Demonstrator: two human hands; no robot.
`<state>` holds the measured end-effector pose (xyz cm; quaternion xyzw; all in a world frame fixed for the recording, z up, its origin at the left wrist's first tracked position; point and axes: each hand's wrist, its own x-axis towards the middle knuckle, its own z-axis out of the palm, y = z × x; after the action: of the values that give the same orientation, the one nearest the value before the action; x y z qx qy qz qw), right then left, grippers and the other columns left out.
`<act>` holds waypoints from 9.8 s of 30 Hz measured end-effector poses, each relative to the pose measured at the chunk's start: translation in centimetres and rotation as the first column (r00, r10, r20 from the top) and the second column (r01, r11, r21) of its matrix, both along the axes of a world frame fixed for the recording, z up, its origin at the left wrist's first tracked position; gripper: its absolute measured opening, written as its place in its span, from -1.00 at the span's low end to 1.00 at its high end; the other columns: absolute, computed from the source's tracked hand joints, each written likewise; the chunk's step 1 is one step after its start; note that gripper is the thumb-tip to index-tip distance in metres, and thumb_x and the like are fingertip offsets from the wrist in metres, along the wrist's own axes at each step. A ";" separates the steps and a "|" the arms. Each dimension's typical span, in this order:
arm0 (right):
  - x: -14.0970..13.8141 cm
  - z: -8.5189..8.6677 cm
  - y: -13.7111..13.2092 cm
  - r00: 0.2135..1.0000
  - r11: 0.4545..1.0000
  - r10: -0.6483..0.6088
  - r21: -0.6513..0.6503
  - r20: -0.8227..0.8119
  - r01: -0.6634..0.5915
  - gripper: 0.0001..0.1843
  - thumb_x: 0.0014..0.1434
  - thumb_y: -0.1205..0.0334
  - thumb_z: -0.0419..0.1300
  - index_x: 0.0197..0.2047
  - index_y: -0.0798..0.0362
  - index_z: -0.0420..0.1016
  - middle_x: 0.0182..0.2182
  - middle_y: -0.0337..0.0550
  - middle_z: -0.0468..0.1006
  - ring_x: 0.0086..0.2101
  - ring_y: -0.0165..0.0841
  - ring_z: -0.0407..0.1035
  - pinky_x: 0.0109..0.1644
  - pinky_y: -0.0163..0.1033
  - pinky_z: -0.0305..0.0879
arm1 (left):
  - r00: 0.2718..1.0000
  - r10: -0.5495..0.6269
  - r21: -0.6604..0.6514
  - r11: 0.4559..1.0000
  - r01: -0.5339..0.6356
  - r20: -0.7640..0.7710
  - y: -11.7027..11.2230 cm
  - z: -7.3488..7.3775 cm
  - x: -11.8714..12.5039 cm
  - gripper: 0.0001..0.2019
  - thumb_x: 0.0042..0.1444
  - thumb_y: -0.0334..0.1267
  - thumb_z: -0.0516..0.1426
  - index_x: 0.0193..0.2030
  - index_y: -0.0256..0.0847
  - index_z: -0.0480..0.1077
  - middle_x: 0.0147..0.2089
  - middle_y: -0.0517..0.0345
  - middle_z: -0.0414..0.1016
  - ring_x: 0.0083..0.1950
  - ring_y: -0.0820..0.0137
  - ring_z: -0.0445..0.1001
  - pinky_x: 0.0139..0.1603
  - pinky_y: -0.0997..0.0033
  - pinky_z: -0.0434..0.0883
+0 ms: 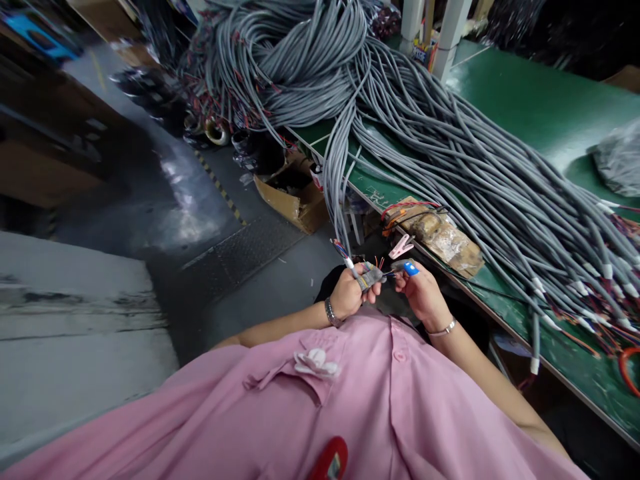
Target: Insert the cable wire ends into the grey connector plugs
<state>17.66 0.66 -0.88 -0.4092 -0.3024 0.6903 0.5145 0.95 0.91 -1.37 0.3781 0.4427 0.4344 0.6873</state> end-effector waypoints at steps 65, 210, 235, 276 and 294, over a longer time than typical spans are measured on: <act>-1.0 -0.3 4.0 0.979 0.995 -0.068 -0.081 -0.190 0.054 -0.45 0.01 -0.36 0.18 -0.33 0.01 0.47 -0.42 -0.23 0.49 -0.48 -0.46 0.33 -0.39 -0.32 0.33 | 0.858 -0.308 -0.223 0.879 0.422 0.411 3.9 0.0 -0.7 -0.76 -0.08 -0.16 0.24 -0.40 -0.33 0.41 -0.71 0.18 0.32 -0.80 0.56 0.14 -0.80 0.59 -0.04; 1.6 -0.8 2.1 0.943 0.942 0.310 -0.099 -0.122 -0.322 -0.72 0.02 0.08 0.38 -0.25 0.08 0.56 -0.36 -0.18 0.59 -0.49 -0.49 0.39 -0.37 -0.31 0.46 | 0.994 -0.104 -0.004 0.995 0.104 -0.022 0.4 -1.1 -0.9 -0.60 -0.05 0.08 0.25 -0.44 -0.29 0.38 -0.62 0.21 0.40 -0.72 0.59 0.24 -0.72 0.57 0.10; 0.2 0.0 4.1 0.983 0.996 0.020 -0.083 -0.184 -0.036 -0.44 0.04 -0.33 0.18 -0.28 0.04 0.54 -0.41 -0.19 0.53 -0.46 -0.45 0.35 -0.36 -0.32 0.36 | 0.998 -0.054 0.038 0.998 0.053 0.037 1.5 1.8 0.3 -0.65 0.00 0.02 0.25 -0.40 -0.29 0.38 -0.60 0.21 0.43 -0.73 0.60 0.25 -0.76 0.59 0.04; 0.8 -1.8 0.5 0.964 0.986 0.061 0.135 0.258 -0.098 -0.59 0.06 -0.11 0.30 -0.15 0.01 0.46 -0.27 -0.14 0.53 -0.34 -0.38 0.37 -0.25 -0.25 0.34 | 0.979 -0.108 -0.029 0.994 0.104 -0.171 0.9 0.2 0.4 -0.61 0.04 0.04 0.19 -0.50 -0.29 0.32 -0.61 0.21 0.40 -0.71 0.60 0.29 -0.72 0.59 0.04; -1.1 -0.5 1.8 0.939 0.986 0.083 0.108 0.333 -0.125 -0.68 0.03 -0.05 0.32 -0.41 0.06 0.48 -0.54 -0.27 0.44 -0.53 -0.45 0.22 -0.41 -0.28 0.18 | 0.992 -0.125 -0.071 0.990 0.123 -0.034 0.7 -0.7 -0.6 -0.62 -0.02 0.02 0.25 -0.39 -0.32 0.38 -0.53 0.10 0.50 -0.62 0.48 0.45 -0.69 0.58 0.07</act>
<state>16.56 2.42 -1.43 -0.4680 -0.4483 0.6182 0.4447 0.34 1.61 -2.12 0.3892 0.4462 0.3680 0.7169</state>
